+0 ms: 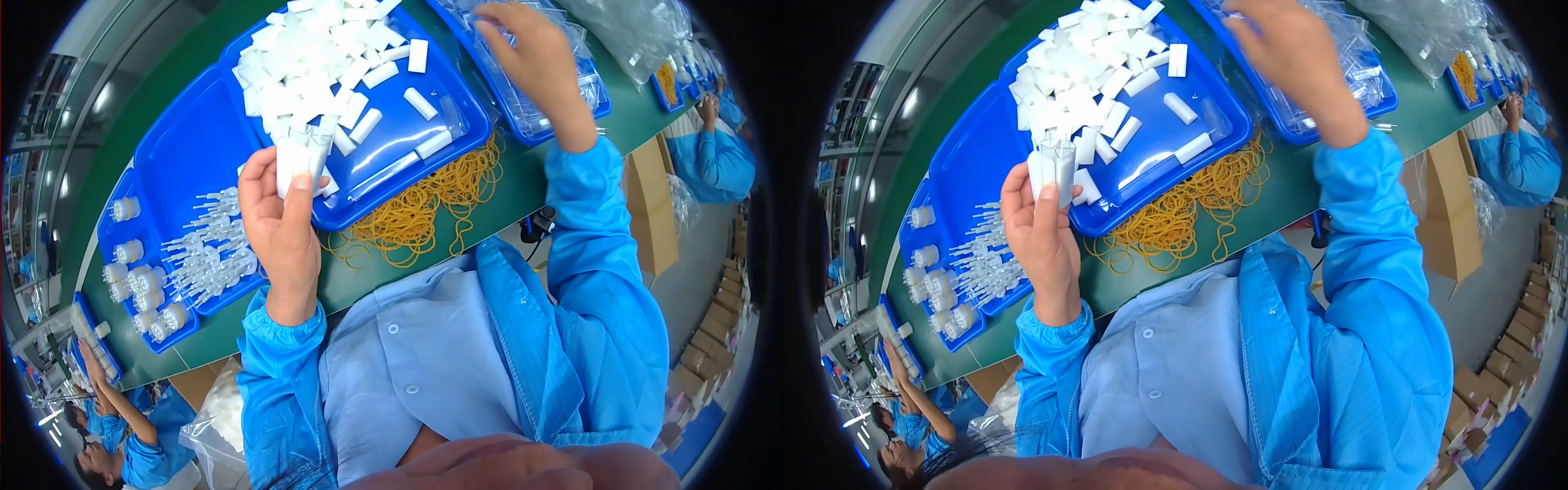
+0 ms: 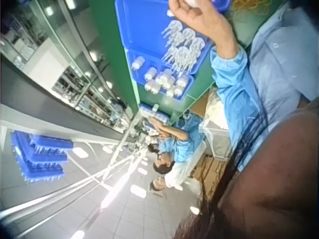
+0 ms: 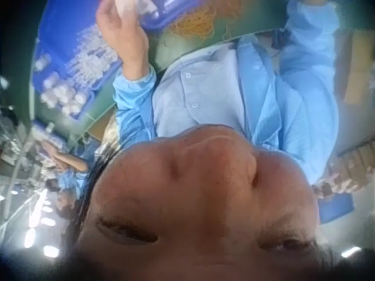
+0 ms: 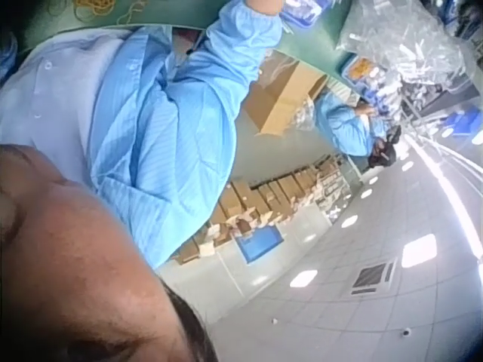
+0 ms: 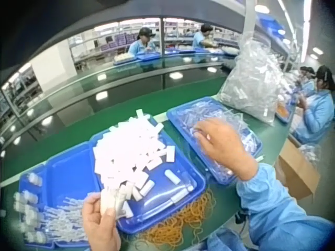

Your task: The person manually assembles white plastic housings and metal contact pins into electronic sensor components, then secures them with rubber bands.

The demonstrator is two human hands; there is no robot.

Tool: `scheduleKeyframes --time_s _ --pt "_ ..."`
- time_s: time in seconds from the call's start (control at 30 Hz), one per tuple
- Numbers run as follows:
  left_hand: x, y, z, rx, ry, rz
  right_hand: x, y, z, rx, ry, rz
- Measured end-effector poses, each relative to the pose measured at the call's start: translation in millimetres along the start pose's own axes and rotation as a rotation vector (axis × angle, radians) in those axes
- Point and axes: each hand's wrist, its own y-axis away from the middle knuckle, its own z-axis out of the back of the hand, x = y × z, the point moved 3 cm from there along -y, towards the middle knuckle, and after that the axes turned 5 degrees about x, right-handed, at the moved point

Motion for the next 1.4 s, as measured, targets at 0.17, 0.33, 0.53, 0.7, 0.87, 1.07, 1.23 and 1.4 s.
scheduleKeyframes --time_s 0.17,0.33,0.53,0.7,0.87,1.07,1.23,1.4 --pt "4.9 1.5 -1.1 0.041 -0.15 -0.115 -75.5 27.8 -17.6 0.329 0.123 -0.155" --pt "8.8 1.4 -6.7 0.085 -0.244 -0.16 -63.5 19.3 -34.6 0.43 0.137 -0.321" --pt "9.0 -2.9 -7.9 0.119 -0.034 -0.032 -67.3 19.8 -24.0 0.523 0.04 -0.379" --pt "9.7 -2.7 -5.2 0.095 0.178 0.139 -70.4 20.7 -29.8 0.51 0.078 -0.378" --pt "11.4 -2.5 2.1 0.095 0.254 0.15 -71.5 18.7 -36.8 0.497 0.103 -0.354" --pt "11.0 -3.3 1.7 0.113 0.343 0.173 -81.8 13.2 -31.0 0.366 0.054 -0.451" --pt "13.2 -9.7 -2.7 0.153 0.336 0.17 -18.8 -7.3 18.7 0.13 -0.478 -0.466" --pt "13.7 -5.7 8.1 0.118 0.32 0.142 72.9 -21.8 -25.8 0.314 -0.931 0.052"
